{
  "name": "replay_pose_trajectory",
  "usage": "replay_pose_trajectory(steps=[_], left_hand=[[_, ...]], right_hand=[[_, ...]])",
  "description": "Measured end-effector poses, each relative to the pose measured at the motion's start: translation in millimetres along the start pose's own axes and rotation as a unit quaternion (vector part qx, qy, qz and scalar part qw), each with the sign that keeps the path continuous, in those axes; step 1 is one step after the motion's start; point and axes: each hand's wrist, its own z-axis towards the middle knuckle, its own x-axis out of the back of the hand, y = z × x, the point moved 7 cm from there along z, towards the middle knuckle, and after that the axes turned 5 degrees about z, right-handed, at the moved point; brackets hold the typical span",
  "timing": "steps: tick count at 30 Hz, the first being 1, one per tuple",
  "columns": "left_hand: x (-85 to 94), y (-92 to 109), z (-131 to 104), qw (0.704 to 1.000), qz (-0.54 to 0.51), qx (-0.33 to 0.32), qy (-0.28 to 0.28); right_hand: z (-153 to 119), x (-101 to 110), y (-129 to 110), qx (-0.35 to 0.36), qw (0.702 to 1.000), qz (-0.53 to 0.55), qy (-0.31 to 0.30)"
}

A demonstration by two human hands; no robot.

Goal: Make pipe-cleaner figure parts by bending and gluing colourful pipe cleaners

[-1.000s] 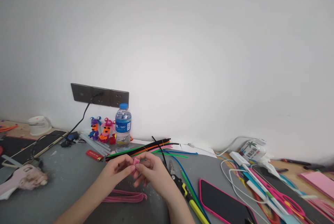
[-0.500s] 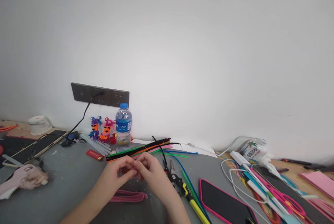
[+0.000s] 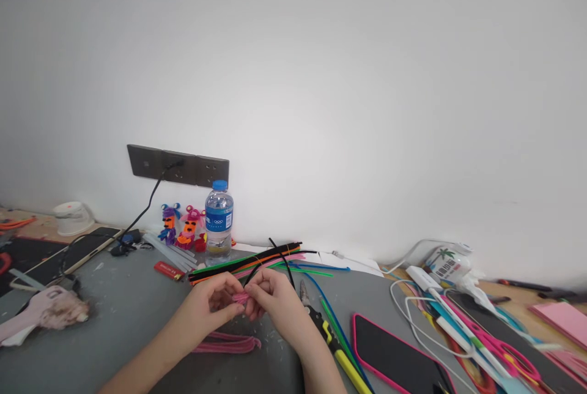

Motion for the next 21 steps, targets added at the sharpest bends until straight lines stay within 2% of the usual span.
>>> replay_pose_trajectory(steps=[3, 7, 11, 14, 17, 21], left_hand=[[7.0, -2, 1, 0.999, 0.011, 0.000, 0.031], [27.9, 4, 2, 0.989, 0.096, -0.037, 0.103], [45.3, 13, -1, 0.972, 0.157, -0.064, 0.160], [46.4, 17, -2, 0.966, 0.185, -0.075, 0.161], [40.3, 18, -2, 0.966, 0.198, -0.088, 0.139], [34.3, 19, -2, 0.967, 0.198, -0.107, 0.120]], right_hand=[[0, 0, -4, 0.015, 0.999, -0.028, -0.002], [1, 0, -6, 0.017, 0.997, -0.067, 0.016], [-2, -17, 4, -0.020, 0.991, -0.132, -0.018], [-8, -35, 11, -0.052, 0.971, -0.230, -0.046], [-14, -48, 15, -0.082, 0.946, -0.308, -0.057], [-15, -50, 15, -0.086, 0.924, -0.368, -0.055]])
